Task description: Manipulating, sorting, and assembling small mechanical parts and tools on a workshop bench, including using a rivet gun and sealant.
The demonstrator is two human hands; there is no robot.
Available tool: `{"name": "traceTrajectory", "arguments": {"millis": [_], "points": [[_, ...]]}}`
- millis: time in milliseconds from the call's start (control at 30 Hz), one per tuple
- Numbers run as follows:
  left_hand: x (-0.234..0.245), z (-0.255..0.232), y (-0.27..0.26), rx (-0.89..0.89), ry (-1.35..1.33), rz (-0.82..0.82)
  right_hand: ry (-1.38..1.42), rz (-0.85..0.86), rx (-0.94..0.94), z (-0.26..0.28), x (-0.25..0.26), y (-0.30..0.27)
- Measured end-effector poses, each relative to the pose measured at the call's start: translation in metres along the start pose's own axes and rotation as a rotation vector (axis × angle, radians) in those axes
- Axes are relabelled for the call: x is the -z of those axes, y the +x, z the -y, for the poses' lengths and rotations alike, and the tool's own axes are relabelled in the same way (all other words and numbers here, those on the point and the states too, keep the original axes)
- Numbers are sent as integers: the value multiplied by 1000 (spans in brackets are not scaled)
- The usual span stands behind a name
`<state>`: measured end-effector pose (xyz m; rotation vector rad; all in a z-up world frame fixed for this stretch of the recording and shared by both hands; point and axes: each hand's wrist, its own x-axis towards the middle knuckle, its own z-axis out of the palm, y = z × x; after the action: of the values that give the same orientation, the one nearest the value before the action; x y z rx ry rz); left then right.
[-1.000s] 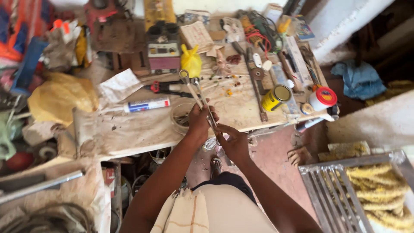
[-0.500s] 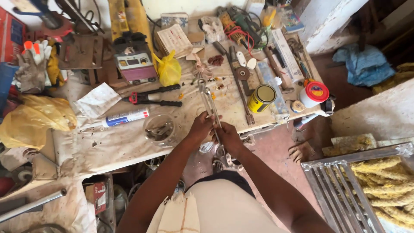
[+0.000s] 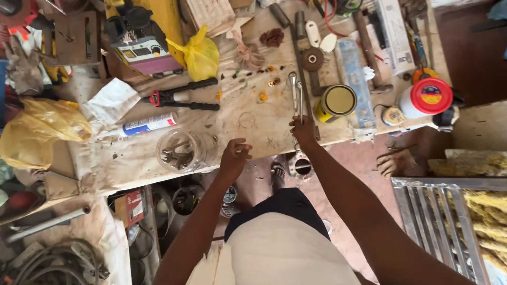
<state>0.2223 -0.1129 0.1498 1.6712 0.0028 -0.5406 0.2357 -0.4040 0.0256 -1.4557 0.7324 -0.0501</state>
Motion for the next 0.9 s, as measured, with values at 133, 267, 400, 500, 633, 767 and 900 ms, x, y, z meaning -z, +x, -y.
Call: {"name": "traceTrajectory", "arguments": {"millis": [133,267,400,500,633,767,900], "points": [[15,-3,-11,135,19,-28,-75,26,-23,-9,0,30],[25,-17,-18,129,-23,-45,-593,-72,329,11,1,19],[33,-47,-24,122,-74,-106,-727,-162,488,29,5,16],[42,-54,-29,42,-86,-123,-870,-150,413,56,6,-4],[68,-52,-36,-40,-114,-115,-1105,-208,474,41,9,-7],[99,-74,-56,-165,-145,-159,-1023,-330,564,47,1,-30],[133,-79,-74,-205,-93,-339,-763,-114,643,78,-38,-94]]}}
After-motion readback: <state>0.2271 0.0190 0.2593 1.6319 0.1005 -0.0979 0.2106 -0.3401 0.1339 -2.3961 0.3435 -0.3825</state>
